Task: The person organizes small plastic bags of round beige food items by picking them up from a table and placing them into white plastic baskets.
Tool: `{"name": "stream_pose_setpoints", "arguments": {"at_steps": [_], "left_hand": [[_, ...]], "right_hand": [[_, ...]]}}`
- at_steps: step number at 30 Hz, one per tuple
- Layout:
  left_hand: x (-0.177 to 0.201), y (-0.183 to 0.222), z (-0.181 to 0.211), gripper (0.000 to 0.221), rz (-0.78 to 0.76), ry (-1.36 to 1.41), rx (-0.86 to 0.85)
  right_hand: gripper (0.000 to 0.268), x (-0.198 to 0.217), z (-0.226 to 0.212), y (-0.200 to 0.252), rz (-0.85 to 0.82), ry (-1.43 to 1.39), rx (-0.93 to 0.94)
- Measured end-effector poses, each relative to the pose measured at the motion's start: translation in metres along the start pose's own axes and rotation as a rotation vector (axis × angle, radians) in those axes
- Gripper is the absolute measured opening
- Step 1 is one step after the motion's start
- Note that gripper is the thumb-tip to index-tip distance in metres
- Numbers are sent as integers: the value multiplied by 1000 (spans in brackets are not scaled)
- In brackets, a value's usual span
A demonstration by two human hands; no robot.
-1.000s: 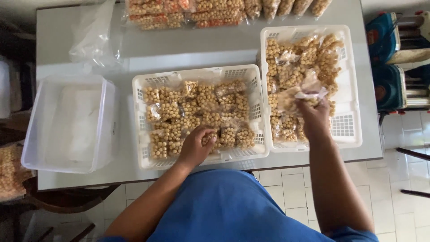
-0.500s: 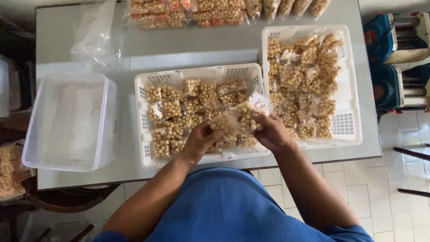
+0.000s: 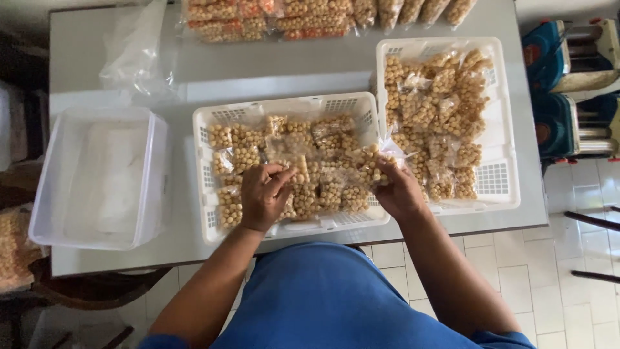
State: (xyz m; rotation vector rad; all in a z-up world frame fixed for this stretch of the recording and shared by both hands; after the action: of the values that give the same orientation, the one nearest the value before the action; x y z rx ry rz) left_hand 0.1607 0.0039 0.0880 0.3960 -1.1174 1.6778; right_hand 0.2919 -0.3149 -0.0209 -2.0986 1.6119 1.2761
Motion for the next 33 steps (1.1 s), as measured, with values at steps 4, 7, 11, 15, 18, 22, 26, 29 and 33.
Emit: {"name": "stream_pose_setpoints", "arguments": {"at_steps": [4,7,11,15,18,22,26,29,33], "left_hand": [[1,-17,20,35,10,-114,-186],[-18,-21,21,31,-21,-179,-226],[-67,-29,-7,34,-104,-140,-136],[-125,-68,-19,19,-203,-239,-119],[-177,-92,-41,17,-312,-286,-104],[-195,-116,-43,15,-368,-378,-114],[-231,-100,-90,39,-878,-174,364],[-209,-111,-52,32,-796,-291,140],[-156,-102,14,67,-701,439,519]], "right_hand": [[13,1,-6,8,-18,-13,14],[16,-23,-22,24,25,13,41],[17,1,-17,31,25,2,40],[18,36,-7,43,99,-1,45],[18,30,-17,52,106,-7,53],[17,36,-24,63,136,6,35],[20,61,-22,63,192,-11,25],[20,67,-18,54,175,-12,24],[23,73,-4,30,166,-17,28]]}}
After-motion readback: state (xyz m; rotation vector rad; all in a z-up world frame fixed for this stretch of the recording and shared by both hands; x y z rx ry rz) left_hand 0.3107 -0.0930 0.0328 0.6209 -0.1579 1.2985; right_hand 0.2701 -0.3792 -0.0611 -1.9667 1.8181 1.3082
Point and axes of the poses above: each hand's wrist, its own y-axis away from the middle knuckle, its own x-axis out of the back of the hand, z = x × y, the point moved 10 cm from there along -y, towards the middle knuckle, and after that the axes turned 11 degrees about -z, right-handed, at the moved point
